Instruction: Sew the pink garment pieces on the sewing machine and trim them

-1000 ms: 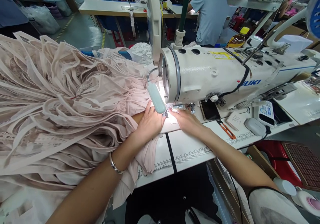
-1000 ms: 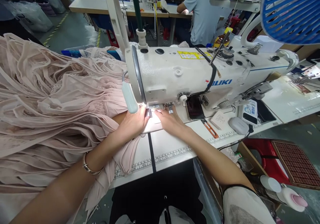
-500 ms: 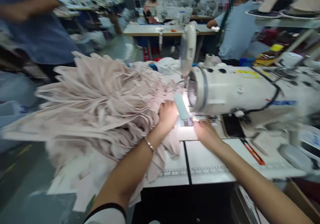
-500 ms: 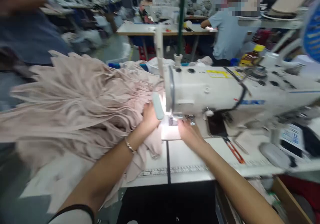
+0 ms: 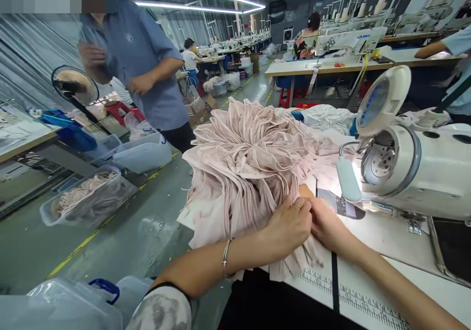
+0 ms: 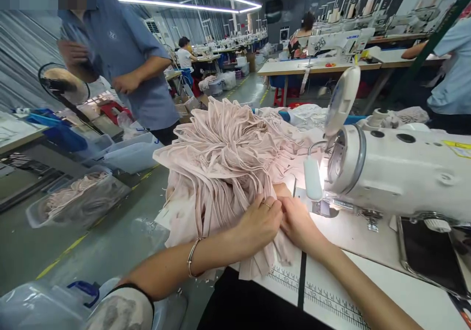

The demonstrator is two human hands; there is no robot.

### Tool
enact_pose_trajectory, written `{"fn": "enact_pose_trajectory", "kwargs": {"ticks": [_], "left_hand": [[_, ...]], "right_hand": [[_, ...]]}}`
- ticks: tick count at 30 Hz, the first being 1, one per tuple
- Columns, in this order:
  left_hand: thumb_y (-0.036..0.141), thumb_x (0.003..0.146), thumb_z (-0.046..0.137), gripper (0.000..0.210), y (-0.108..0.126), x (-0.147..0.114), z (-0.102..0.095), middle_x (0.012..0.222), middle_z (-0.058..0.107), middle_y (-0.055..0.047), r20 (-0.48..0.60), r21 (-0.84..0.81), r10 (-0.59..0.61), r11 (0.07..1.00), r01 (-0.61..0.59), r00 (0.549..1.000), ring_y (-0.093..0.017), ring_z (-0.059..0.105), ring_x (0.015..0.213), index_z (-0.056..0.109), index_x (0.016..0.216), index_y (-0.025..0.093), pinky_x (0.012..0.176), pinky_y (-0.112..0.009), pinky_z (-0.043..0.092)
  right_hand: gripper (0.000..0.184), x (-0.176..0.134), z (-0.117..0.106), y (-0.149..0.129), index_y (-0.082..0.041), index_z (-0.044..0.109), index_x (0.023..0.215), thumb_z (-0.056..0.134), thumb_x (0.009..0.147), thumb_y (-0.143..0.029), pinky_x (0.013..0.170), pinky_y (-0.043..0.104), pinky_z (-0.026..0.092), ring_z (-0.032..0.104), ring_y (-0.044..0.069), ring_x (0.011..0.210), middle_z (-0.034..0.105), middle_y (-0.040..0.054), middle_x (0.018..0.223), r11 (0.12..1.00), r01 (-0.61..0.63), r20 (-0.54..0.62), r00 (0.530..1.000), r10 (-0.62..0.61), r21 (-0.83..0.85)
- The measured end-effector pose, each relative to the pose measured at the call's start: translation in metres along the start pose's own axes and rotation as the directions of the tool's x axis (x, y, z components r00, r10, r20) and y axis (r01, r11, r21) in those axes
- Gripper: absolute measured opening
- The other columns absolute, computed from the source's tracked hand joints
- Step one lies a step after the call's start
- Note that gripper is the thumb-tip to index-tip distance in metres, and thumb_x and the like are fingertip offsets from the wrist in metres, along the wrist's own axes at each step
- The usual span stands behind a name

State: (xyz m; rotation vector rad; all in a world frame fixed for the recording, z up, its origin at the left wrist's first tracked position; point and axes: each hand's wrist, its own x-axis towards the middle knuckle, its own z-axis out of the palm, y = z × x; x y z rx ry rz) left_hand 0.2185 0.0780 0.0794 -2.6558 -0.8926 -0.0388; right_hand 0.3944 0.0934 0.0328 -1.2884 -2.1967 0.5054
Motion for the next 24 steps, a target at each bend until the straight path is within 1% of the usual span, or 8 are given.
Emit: {"fn": "enact_pose_trajectory", "kwargs": {"ticks": [4,9,11,14,17,20,22,24], "left_hand": [[0.014,0.101,0.04,0.025,-0.006,-0.003,0.003,0.108,0.063,-0.011,-0.088,-0.021,0.013,1.0,-0.015,0.996,-0.024,0.055,0.11,0.059,0.115,0.011,0.098,-0.039,0.039],[0.008,0.1,0.041,0.022,-0.008,-0.008,0.005,0.092,0.066,-0.005,-0.292,-0.133,0.063,0.985,-0.106,0.954,-0.02,0.059,0.095,0.061,0.097,0.016,0.094,-0.038,0.036],[0.008,0.099,0.041,0.024,-0.012,-0.008,0.001,0.09,0.067,-0.004,-0.337,-0.262,0.047,0.955,-0.142,0.94,-0.019,0.059,0.088,0.061,0.09,0.016,0.094,-0.038,0.036],[0.015,0.097,0.053,0.019,-0.025,-0.011,-0.015,0.078,0.066,0.001,-0.221,-0.538,0.2,0.792,-0.291,0.954,-0.015,0.057,0.074,0.06,0.08,0.018,0.087,-0.032,0.04],[0.013,0.094,0.058,0.014,-0.038,-0.015,-0.034,0.074,0.066,0.004,-0.173,-0.741,0.369,0.563,-0.367,0.913,-0.013,0.057,0.072,0.064,0.083,0.02,0.08,-0.026,0.043],[0.012,0.095,0.055,0.016,-0.038,-0.013,-0.038,0.083,0.066,0.001,-0.293,-0.783,0.111,0.542,-0.304,0.95,-0.013,0.06,0.079,0.067,0.09,0.021,0.074,-0.023,0.045],[0.014,0.095,0.057,0.015,-0.031,-0.008,-0.031,0.087,0.064,-0.002,-0.424,-0.692,-0.07,0.668,-0.273,0.903,-0.015,0.059,0.083,0.069,0.092,0.02,0.074,-0.025,0.047],[0.015,0.094,0.06,0.012,-0.022,-0.003,-0.021,0.086,0.063,-0.004,-0.564,-0.525,-0.084,0.804,-0.279,0.821,-0.017,0.058,0.083,0.07,0.098,0.019,0.074,-0.029,0.049]], "right_hand": [[0.028,-0.011,-0.01,0.003,-0.024,0.051,0.073,0.057,0.088,-0.046,0.061,0.034,0.044,0.053,0.021,0.065,0.059,0.0027,0.07,0.986,-0.155,0.076,0.986,0.149,0.066],[0.035,-0.048,-0.049,-0.009,-0.022,0.053,0.07,0.071,0.08,-0.05,0.087,0.038,0.046,0.061,0.025,0.097,0.067,0.008,0.103,0.918,-0.258,0.062,0.966,0.251,0.3],[0.03,-0.06,-0.058,-0.014,-0.021,0.058,0.077,0.075,0.078,-0.046,0.085,0.036,0.047,0.062,0.023,0.094,0.068,0.0055,0.1,0.843,-0.338,0.129,0.941,0.313,0.418],[0.031,-0.074,-0.063,-0.017,-0.02,0.058,0.08,0.079,0.076,-0.044,0.068,0.03,0.047,0.061,0.017,0.071,0.066,-0.0004,0.076,0.693,-0.479,0.341,0.876,0.34,0.539],[0.035,-0.078,-0.06,-0.02,-0.019,0.059,0.082,0.076,0.08,-0.05,0.064,0.029,0.047,0.061,0.016,0.064,0.065,-0.0004,0.071,0.612,-0.503,0.457,0.855,0.246,0.61],[0.046,-0.07,-0.05,-0.03,-0.018,0.062,0.099,0.069,0.084,-0.06,0.074,0.031,0.048,0.061,0.018,0.081,0.066,0.0039,0.091,0.616,-0.364,0.338,0.927,0.164,0.698],[0.047,-0.064,-0.04,-0.039,-0.018,0.063,0.102,0.069,0.083,-0.061,0.078,0.031,0.047,0.059,0.018,0.087,0.064,0.0037,0.096,0.631,-0.284,0.272,0.955,0.118,0.722],[0.038,-0.062,-0.033,-0.045,-0.017,0.064,0.09,0.07,0.084,-0.055,0.074,0.029,0.045,0.056,0.017,0.08,0.061,0.0006,0.086,0.644,-0.295,0.242,0.955,0.172,0.706]]}}
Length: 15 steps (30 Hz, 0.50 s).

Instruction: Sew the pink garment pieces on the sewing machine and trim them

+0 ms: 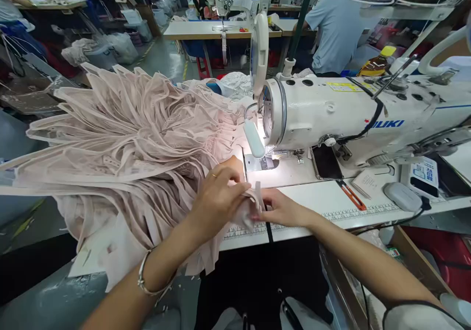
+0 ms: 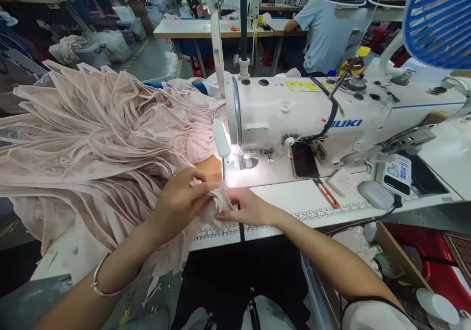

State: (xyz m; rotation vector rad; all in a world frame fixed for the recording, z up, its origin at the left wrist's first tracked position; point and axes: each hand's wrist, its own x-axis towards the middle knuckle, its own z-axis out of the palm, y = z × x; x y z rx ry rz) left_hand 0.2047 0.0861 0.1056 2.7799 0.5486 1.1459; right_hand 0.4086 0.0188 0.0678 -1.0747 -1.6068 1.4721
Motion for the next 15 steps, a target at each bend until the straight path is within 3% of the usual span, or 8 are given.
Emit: {"fn": "enact_pose_trajectory", "kwargs": {"ticks": [3,6,7,9,11,13,14,15], "left_hand": [[0.01,0.092,0.061,0.019,0.002,-0.006,0.013,0.083,0.064,-0.005,-0.055,0.091,0.154,0.985,-0.149,0.987,-0.018,0.058,0.079,0.066,0.111,0.013,0.075,-0.031,0.05],[0.008,0.093,0.06,0.014,0.003,-0.013,0.007,0.088,0.069,-0.006,-0.045,0.015,0.134,0.991,-0.134,0.99,-0.017,0.062,0.083,0.064,0.106,0.014,0.081,-0.032,0.05],[0.011,0.094,0.06,0.008,0.003,-0.014,0.001,0.088,0.07,-0.005,0.008,-0.029,0.103,0.994,-0.103,0.995,-0.017,0.063,0.083,0.063,0.099,0.016,0.081,-0.031,0.05],[0.019,0.096,0.058,0.012,0.001,-0.014,-0.015,0.08,0.069,-0.001,0.247,-0.132,0.059,0.991,-0.027,0.967,-0.015,0.063,0.073,0.06,0.085,0.018,0.071,-0.026,0.047],[0.025,0.097,0.058,0.021,-0.003,-0.009,-0.03,0.068,0.064,0.003,0.568,-0.235,0.084,0.97,0.063,0.819,-0.012,0.058,0.061,0.057,0.076,0.02,0.058,-0.024,0.04],[0.028,0.098,0.057,0.022,-0.006,-0.001,-0.035,0.063,0.062,0.006,0.789,-0.31,0.154,0.936,0.168,0.595,-0.01,0.056,0.054,0.06,0.077,0.021,0.052,-0.022,0.036],[0.028,0.099,0.054,0.021,-0.006,0.004,-0.031,0.065,0.064,0.006,0.833,-0.308,0.16,0.929,0.204,0.53,-0.01,0.057,0.055,0.062,0.081,0.021,0.052,-0.022,0.037],[0.027,0.1,0.051,0.021,-0.006,0.008,-0.024,0.069,0.067,0.004,0.844,-0.282,0.139,0.937,0.207,0.519,-0.011,0.06,0.059,0.065,0.086,0.021,0.054,-0.021,0.04]], "right_hand": [[0.03,-0.005,0.002,0.004,-0.017,0.064,0.083,0.072,0.083,-0.046,0.07,0.028,0.043,0.054,0.015,0.074,0.06,-0.0014,0.079,0.994,-0.093,-0.112,0.989,0.098,0.05],[0.036,-0.017,-0.011,0.01,-0.017,0.065,0.088,0.08,0.074,-0.047,0.072,0.029,0.046,0.058,0.017,0.079,0.064,-0.0007,0.085,0.977,-0.155,-0.148,0.973,0.177,0.15],[0.039,-0.021,-0.016,0.012,-0.017,0.064,0.087,0.083,0.07,-0.047,0.071,0.029,0.047,0.059,0.017,0.078,0.065,-0.0007,0.085,0.972,-0.169,-0.174,0.965,0.196,0.161],[0.044,-0.025,-0.026,0.015,-0.019,0.059,0.08,0.086,0.066,-0.05,0.067,0.029,0.049,0.061,0.018,0.076,0.064,-0.0012,0.079,0.966,-0.201,-0.226,0.946,0.234,0.16],[0.047,-0.025,-0.032,0.018,-0.021,0.05,0.077,0.084,0.067,-0.053,0.062,0.03,0.051,0.064,0.018,0.07,0.064,-0.0023,0.072,0.953,-0.24,-0.25,0.926,0.282,0.187],[0.047,-0.022,-0.035,0.02,-0.024,0.042,0.082,0.077,0.074,-0.054,0.053,0.03,0.052,0.064,0.019,0.057,0.062,-0.0048,0.061,0.932,-0.292,-0.251,0.905,0.342,0.217],[0.043,-0.019,-0.034,0.02,-0.025,0.04,0.086,0.073,0.078,-0.053,0.048,0.028,0.05,0.062,0.018,0.049,0.06,-0.0068,0.055,0.926,-0.317,-0.268,0.892,0.364,0.204],[0.039,-0.017,-0.034,0.02,-0.025,0.04,0.09,0.069,0.081,-0.049,0.043,0.026,0.047,0.059,0.017,0.043,0.058,-0.0088,0.051,0.926,-0.339,-0.303,0.876,0.375,0.164]]}}
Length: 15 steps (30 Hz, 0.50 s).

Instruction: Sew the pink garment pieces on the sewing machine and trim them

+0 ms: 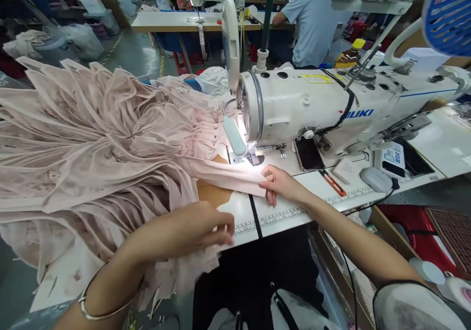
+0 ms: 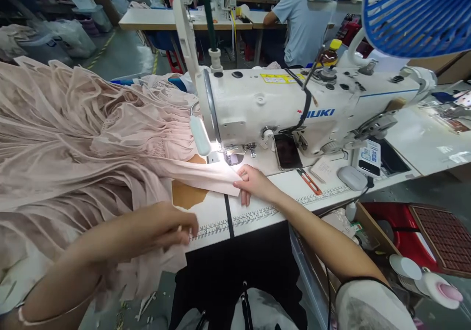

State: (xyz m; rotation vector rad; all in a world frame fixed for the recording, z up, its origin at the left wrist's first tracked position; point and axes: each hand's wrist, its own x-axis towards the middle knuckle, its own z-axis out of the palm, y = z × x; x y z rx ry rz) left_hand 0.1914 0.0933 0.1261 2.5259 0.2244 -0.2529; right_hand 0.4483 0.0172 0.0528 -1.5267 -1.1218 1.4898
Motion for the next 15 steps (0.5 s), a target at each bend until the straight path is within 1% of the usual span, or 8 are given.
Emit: {"fn": "enact_pose_trajectory", "kwargs": {"ticks": [2,4,6,8,10,11,13,15], "left_hand": [[0.017,0.1,0.043,0.025,-0.004,0.023,0.008,0.092,0.074,-0.002,-0.144,0.155,-0.036,0.986,0.058,0.989,-0.015,0.069,0.08,0.068,0.101,0.02,0.068,-0.024,0.048],[0.004,0.095,0.038,0.039,-0.01,0.044,0.023,0.123,0.07,-0.011,-0.299,0.389,0.012,0.915,0.111,0.954,-0.024,0.066,0.112,0.065,0.12,0.016,0.089,-0.035,0.05],[-0.002,0.088,0.037,0.052,-0.016,0.056,0.036,0.141,0.06,-0.018,-0.333,0.569,0.046,0.807,0.161,0.942,-0.033,0.057,0.128,0.059,0.134,0.011,0.099,-0.047,0.047],[-0.004,0.084,0.039,0.057,-0.021,0.059,0.044,0.143,0.055,-0.025,-0.343,0.666,0.026,0.712,0.224,0.939,-0.04,0.058,0.124,0.055,0.138,0.003,0.092,-0.052,0.048],[-0.004,0.081,0.04,0.055,-0.025,0.058,0.043,0.136,0.058,-0.031,-0.343,0.711,0.02,0.659,0.245,0.939,-0.041,0.063,0.11,0.057,0.134,-0.002,0.079,-0.048,0.049],[-0.004,0.081,0.04,0.051,-0.026,0.059,0.041,0.126,0.063,-0.03,-0.335,0.727,0.035,0.646,0.235,0.941,-0.038,0.065,0.102,0.061,0.127,-0.003,0.074,-0.046,0.048],[-0.005,0.082,0.038,0.041,-0.028,0.063,0.035,0.103,0.069,-0.023,-0.324,0.756,0.085,0.622,0.204,0.942,-0.032,0.063,0.088,0.069,0.108,0.004,0.068,-0.041,0.046],[-0.005,0.086,0.036,0.038,-0.031,0.071,0.032,0.094,0.069,-0.017,-0.34,0.772,0.152,0.609,0.183,0.928,-0.029,0.062,0.085,0.07,0.094,0.011,0.069,-0.039,0.047]], "right_hand": [[0.027,-0.002,0.002,-0.002,-0.025,0.043,0.096,0.064,0.085,-0.038,0.039,0.024,0.042,0.052,0.014,0.035,0.057,-0.0107,0.05,0.991,0.014,-0.12,0.992,-0.03,-0.134],[0.019,-0.012,-0.002,-0.004,-0.024,0.048,0.101,0.059,0.087,-0.03,0.043,0.024,0.043,0.053,0.012,0.038,0.06,-0.0087,0.059,0.953,0.038,-0.238,0.965,-0.113,-0.301],[0.011,-0.031,-0.017,-0.002,-0.024,0.054,0.1,0.057,0.09,-0.028,0.053,0.027,0.047,0.059,0.014,0.05,0.064,-0.0041,0.067,0.851,0.02,-0.345,0.909,-0.234,-0.525],[0.007,-0.055,-0.043,0.002,-0.024,0.06,0.092,0.054,0.092,-0.029,0.065,0.032,0.049,0.064,0.02,0.067,0.067,0.0022,0.074,0.665,-0.118,-0.466,0.801,-0.375,-0.738],[0.014,-0.08,-0.077,0.009,-0.022,0.063,0.088,0.052,0.094,-0.03,0.072,0.037,0.049,0.065,0.027,0.081,0.069,0.0091,0.084,0.488,-0.343,-0.577,0.656,-0.487,-0.802],[0.015,-0.091,-0.094,0.013,-0.02,0.065,0.089,0.056,0.092,-0.031,0.075,0.039,0.049,0.064,0.03,0.09,0.069,0.0132,0.092,0.416,-0.418,-0.589,0.61,-0.53,-0.807],[0.019,-0.109,-0.124,0.02,-0.016,0.067,0.096,0.064,0.086,-0.032,0.078,0.042,0.05,0.062,0.034,0.097,0.068,0.0179,0.103,0.339,-0.489,-0.594,0.631,-0.5,-0.804],[0.016,-0.118,-0.144,0.026,-0.015,0.067,0.094,0.064,0.084,-0.027,0.078,0.04,0.05,0.064,0.031,0.092,0.069,0.0163,0.102,0.353,-0.51,-0.62,0.676,-0.399,-0.784]]}}
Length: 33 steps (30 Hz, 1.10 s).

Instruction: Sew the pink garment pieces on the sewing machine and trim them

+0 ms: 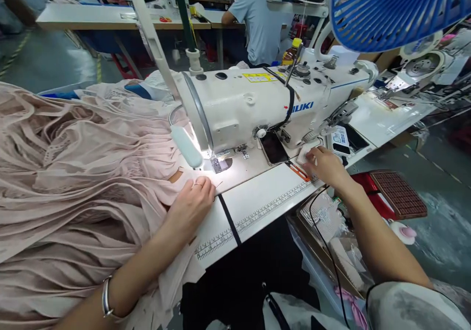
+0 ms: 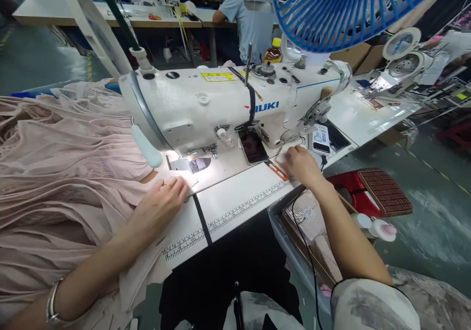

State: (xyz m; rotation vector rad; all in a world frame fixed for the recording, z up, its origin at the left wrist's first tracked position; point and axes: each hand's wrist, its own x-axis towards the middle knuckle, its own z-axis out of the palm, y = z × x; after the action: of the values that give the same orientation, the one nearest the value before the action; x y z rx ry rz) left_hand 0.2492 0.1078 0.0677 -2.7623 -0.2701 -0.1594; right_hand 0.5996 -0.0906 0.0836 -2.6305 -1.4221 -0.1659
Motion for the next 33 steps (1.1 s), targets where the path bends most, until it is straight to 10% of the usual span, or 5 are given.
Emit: {"fn": "enact_pose_trajectory", "kwargs": {"ticks": [6,15,19,24,33], "left_hand": [[-0.004,0.091,0.034,0.038,-0.009,0.003,0.022,0.115,0.07,-0.019,-0.215,-0.171,-0.057,0.985,0.02,0.975,-0.028,0.066,0.108,0.067,0.102,0.011,0.082,-0.039,0.054],[-0.003,0.09,0.036,0.046,-0.01,0.001,0.027,0.128,0.069,-0.019,-0.145,-0.29,-0.106,0.955,0.06,0.984,-0.031,0.064,0.122,0.065,0.125,0.009,0.089,-0.043,0.056],[-0.003,0.091,0.036,0.045,-0.009,-0.001,0.029,0.13,0.068,-0.02,-0.17,-0.233,-0.075,0.972,0.034,0.983,-0.031,0.063,0.123,0.064,0.125,0.006,0.089,-0.041,0.055],[-0.002,0.092,0.036,0.043,-0.011,-0.002,0.03,0.128,0.068,-0.02,-0.216,-0.181,-0.049,0.984,0.009,0.975,-0.031,0.064,0.119,0.066,0.123,0.005,0.089,-0.04,0.055],[-0.007,0.088,0.034,0.048,0.033,0.028,0.026,0.126,0.067,-0.026,-0.167,-0.15,0.009,0.988,-0.035,0.986,-0.036,0.068,0.115,0.066,0.123,0.001,0.08,-0.042,0.061]], "right_hand": [[0.018,0.001,-0.001,0.004,-0.017,0.067,0.094,0.067,0.085,-0.033,0.075,0.038,0.049,0.065,0.029,0.088,0.07,0.0122,0.098,1.0,-0.005,0.068,0.998,0.005,0.011],[0.042,0.018,0.024,-0.06,-0.013,0.061,0.121,0.03,0.094,-0.003,0.092,0.046,0.043,0.055,0.031,0.115,0.071,0.0158,0.115,0.923,0.384,-0.055,0.923,-0.382,0.025],[0.046,0.026,0.028,-0.068,-0.011,0.056,0.129,0.029,0.093,-0.004,0.09,0.046,0.043,0.051,0.033,0.118,0.063,0.0166,0.136,0.944,0.329,-0.075,0.942,-0.328,0.008],[0.029,0.01,0.018,-0.037,-0.015,0.064,0.107,0.038,0.1,-0.027,0.089,0.049,0.045,0.056,0.035,0.103,0.068,0.0169,0.101,0.986,0.168,-0.176,0.97,-0.169,-0.025],[0.018,0.003,0.006,0.009,-0.018,0.067,0.096,0.067,0.084,-0.032,0.078,0.038,0.053,0.065,0.025,0.086,0.068,0.0102,0.099,0.989,-0.006,0.041,0.999,0.0,0.147]]}}
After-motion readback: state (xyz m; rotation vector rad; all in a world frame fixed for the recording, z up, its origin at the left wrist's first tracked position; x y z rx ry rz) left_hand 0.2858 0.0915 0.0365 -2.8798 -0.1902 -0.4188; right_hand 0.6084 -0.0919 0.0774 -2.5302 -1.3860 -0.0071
